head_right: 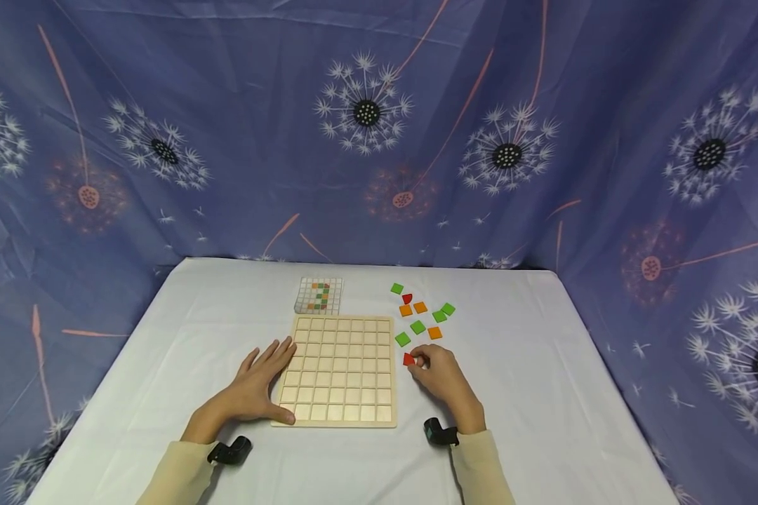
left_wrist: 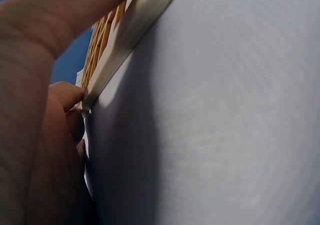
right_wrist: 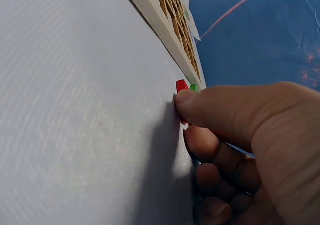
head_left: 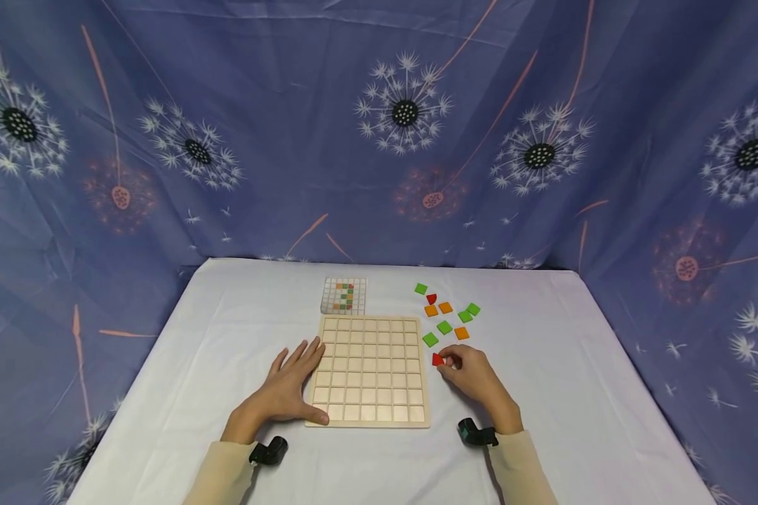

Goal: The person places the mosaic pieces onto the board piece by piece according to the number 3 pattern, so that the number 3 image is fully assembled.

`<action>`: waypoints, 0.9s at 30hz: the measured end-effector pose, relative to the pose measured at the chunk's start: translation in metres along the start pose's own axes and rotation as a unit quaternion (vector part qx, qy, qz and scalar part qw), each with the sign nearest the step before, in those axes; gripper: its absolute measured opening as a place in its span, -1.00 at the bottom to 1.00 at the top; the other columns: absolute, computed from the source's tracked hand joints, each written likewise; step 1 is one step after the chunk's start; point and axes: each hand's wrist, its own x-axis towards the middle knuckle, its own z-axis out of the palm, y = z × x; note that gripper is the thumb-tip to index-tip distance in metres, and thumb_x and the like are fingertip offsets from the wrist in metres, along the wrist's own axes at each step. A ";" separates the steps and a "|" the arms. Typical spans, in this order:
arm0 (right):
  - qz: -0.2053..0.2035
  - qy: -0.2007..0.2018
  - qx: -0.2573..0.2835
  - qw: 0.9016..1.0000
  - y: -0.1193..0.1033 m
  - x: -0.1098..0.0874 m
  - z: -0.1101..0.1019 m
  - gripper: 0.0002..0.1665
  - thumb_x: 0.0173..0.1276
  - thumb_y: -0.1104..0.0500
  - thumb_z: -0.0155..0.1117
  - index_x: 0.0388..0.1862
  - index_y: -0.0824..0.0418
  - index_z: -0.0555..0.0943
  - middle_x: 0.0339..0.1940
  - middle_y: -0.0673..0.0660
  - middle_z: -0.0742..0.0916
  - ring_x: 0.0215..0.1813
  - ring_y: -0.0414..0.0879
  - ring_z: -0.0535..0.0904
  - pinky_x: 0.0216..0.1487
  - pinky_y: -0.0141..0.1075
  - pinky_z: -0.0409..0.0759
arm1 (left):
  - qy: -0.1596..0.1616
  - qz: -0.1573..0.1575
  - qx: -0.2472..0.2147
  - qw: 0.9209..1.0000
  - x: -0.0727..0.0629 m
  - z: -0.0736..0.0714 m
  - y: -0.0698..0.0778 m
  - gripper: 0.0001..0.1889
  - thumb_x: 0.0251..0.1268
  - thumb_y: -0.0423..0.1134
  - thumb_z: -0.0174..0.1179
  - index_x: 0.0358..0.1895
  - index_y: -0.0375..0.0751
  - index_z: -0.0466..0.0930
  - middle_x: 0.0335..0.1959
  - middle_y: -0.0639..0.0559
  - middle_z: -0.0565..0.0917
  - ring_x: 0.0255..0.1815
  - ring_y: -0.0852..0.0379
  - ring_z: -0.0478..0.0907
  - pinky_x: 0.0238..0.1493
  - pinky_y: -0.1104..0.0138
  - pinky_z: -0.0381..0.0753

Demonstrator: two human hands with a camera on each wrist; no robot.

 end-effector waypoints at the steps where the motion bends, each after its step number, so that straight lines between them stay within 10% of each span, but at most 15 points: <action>1: 0.000 0.000 0.000 1.000 0.000 0.000 0.000 -0.81 0.27 0.25 0.50 -0.14 0.23 0.74 -0.43 -0.05 0.62 -0.32 -0.17 0.45 -0.29 -0.38 0.46 | 0.000 0.001 0.002 1.000 0.000 0.000 0.000 0.50 -0.40 0.45 0.58 0.65 -0.27 0.03 0.71 -0.17 -0.01 0.70 -0.30 -0.07 0.58 -0.29 -0.23; 27: 0.002 0.004 0.005 1.000 -0.007 0.005 -0.002 -0.82 0.24 0.24 0.54 -0.19 0.20 0.75 -0.38 -0.03 0.67 -0.31 -0.16 0.47 -0.30 -0.38 0.48 | -0.005 0.008 0.002 1.000 -0.002 -0.004 0.003 0.48 -0.35 0.41 0.58 0.65 -0.29 0.02 0.70 -0.22 0.00 0.69 -0.34 -0.08 0.56 -0.31 -0.25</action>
